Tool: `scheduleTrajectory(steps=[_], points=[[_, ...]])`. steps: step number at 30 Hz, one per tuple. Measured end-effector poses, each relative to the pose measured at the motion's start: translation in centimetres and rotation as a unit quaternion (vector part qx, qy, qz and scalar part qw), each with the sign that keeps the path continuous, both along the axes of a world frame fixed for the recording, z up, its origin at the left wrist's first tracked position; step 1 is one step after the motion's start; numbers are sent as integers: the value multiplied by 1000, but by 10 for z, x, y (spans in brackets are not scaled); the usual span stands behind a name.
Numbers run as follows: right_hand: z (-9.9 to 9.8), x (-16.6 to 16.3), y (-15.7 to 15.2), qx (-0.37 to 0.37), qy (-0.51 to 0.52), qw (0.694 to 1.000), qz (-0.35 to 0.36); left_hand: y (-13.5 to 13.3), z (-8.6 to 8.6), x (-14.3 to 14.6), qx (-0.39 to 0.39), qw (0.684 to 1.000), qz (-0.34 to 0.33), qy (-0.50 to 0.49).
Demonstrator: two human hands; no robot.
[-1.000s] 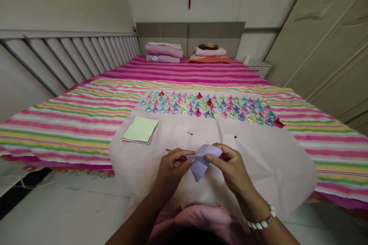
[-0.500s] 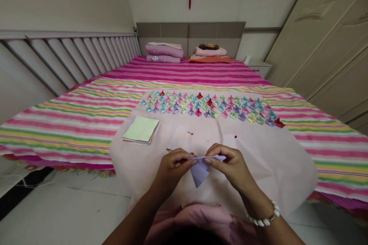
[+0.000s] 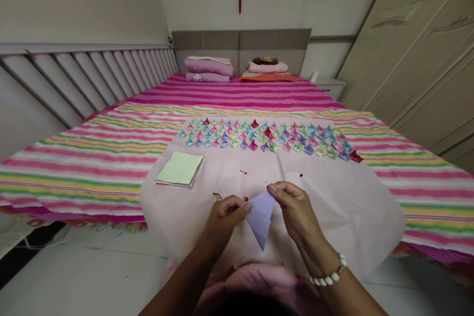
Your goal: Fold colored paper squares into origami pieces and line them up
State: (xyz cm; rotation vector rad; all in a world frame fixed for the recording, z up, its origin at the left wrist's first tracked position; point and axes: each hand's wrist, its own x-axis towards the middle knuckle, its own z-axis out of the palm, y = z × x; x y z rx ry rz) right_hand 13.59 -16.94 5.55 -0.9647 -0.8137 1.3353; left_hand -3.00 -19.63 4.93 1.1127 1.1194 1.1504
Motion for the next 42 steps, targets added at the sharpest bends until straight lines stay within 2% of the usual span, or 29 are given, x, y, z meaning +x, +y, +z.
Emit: scheduleTrajectory(steps=[3, 7, 9, 14, 18, 22, 27, 30, 33, 36, 38, 41, 42], points=[[0, -2, 1, -8, 68, 998, 9, 1, -8, 1, -13, 998, 44, -31], [-4, -12, -9, -14, 89, 983, 162, 1, -16, 4, -33, 991, 99, -79], [-7, -18, -14, -19, 54, 980, 192, 0, -18, 7, -29, 990, 108, -84], [-12, -22, -16, -57, 19, 986, 153, -3, -24, 7, -32, 992, 94, -72], [-13, -17, -12, -90, -29, 983, 154, -2, -24, -1, -53, 997, 36, -45], [-14, -15, -11, -75, -75, 975, 197, 5, -15, -9, -23, 1000, 5, 2], [-19, -20, -14, -62, -123, 960, 243, 14, 3, -10, -22, 999, -26, 24], [-24, -23, -18, -55, -149, 952, 261, 20, 10, -10, -2, 1000, 6, 25], [-24, -23, -19, -55, -157, 947, 274, 27, 12, -16, 9, 997, 81, -2], [-19, -19, -15, -70, -131, 957, 250, 28, 9, -22, 6, 993, 115, -11], [-14, -15, -12, -73, -112, 967, 219, 25, 5, -23, -5, 997, 72, 6], [-8, -11, -7, -71, -106, 976, 177, 17, -5, -18, -11, 997, -36, 63], [-7, -10, -6, -71, -105, 977, 169, 14, -8, -16, -3, 995, -48, 82]])
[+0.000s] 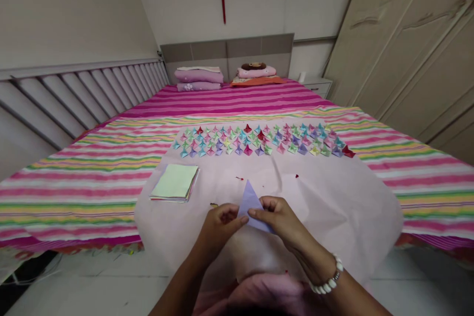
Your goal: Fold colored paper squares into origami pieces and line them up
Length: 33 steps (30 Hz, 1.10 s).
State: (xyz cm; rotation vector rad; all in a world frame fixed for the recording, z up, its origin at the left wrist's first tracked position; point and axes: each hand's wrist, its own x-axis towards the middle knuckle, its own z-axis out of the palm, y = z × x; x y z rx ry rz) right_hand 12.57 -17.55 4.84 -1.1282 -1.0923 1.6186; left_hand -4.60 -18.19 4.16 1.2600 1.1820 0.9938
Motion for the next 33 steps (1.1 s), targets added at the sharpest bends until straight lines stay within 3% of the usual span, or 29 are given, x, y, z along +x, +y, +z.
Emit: scheduleTrajectory(steps=[4, 12, 17, 22, 33], points=[[3, -1, 0, 8, 18, 999, -25, -3, -4, 6, 41, 998, 8, 36], [25, 13, 0, 67, 41, 990, -115, -6, -13, -3, -9, 997, -22, -70], [31, 11, -5, 20, 85, 995, -55, -12, -22, -4, -36, 989, -72, -120], [29, 5, -9, 1, 85, 996, -10, -15, -17, -2, -36, 988, -93, -121], [25, 8, -9, 10, 82, 997, 9, -17, -15, -3, -26, 994, -89, -65]])
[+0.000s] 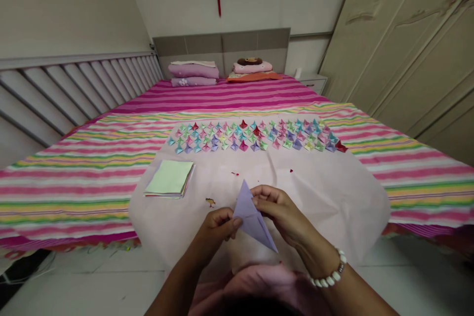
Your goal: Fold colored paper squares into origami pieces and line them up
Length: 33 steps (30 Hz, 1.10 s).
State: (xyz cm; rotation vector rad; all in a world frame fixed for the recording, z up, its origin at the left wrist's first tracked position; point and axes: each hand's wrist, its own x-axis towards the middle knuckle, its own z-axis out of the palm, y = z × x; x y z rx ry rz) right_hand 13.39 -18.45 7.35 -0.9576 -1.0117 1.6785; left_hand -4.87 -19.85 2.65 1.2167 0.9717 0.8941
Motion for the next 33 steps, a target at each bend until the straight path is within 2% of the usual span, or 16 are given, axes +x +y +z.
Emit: scheduleTrajectory(steps=[7, 12, 18, 21, 24, 29, 33], points=[[-6, -4, -2, 31, -37, 998, 33, 3, 4, 5, -23, 999, 40, 2], [-22, -10, 1, 87, -109, 990, 0, 8, 2, 15, -42, 994, 99, -2], [-32, -12, 4, 200, -241, 946, -87, 6, 5, 28, -2, 994, 113, 7], [-29, -12, 1, 271, -277, 917, -95, 0, 16, 33, 28, 994, 101, 41], [-26, -12, -1, 296, -290, 905, -93, -5, 24, 34, 44, 989, 99, 96], [-31, -9, 2, 268, -253, 925, -92, -3, 19, 30, 48, 983, 125, 129], [-37, -6, 4, 185, -166, 963, -99, 1, 13, 27, 42, 988, 141, 48]])
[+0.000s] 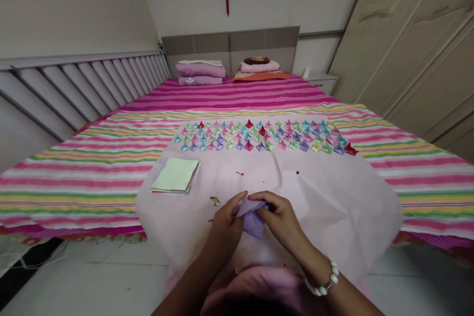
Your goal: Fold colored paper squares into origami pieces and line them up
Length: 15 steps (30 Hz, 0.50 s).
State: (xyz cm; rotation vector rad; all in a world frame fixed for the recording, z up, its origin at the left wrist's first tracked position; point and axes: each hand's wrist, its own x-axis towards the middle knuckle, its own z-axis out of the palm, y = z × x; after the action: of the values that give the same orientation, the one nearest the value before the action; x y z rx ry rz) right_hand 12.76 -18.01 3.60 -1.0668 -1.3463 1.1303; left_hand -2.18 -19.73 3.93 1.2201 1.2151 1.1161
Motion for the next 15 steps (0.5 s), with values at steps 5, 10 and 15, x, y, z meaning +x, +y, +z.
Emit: scheduleTrajectory(steps=[5, 10, 15], points=[[1, 4, 1, -69, 82, 994, 32, 1, 1, -3, -45, 992, -36, -109], [5, 7, 1, -18, 64, 997, 36, -1, 8, -12, -96, 979, -81, -159], [8, 10, 0, 40, 32, 998, 48, 0, 17, -15, -130, 979, -61, -144]])
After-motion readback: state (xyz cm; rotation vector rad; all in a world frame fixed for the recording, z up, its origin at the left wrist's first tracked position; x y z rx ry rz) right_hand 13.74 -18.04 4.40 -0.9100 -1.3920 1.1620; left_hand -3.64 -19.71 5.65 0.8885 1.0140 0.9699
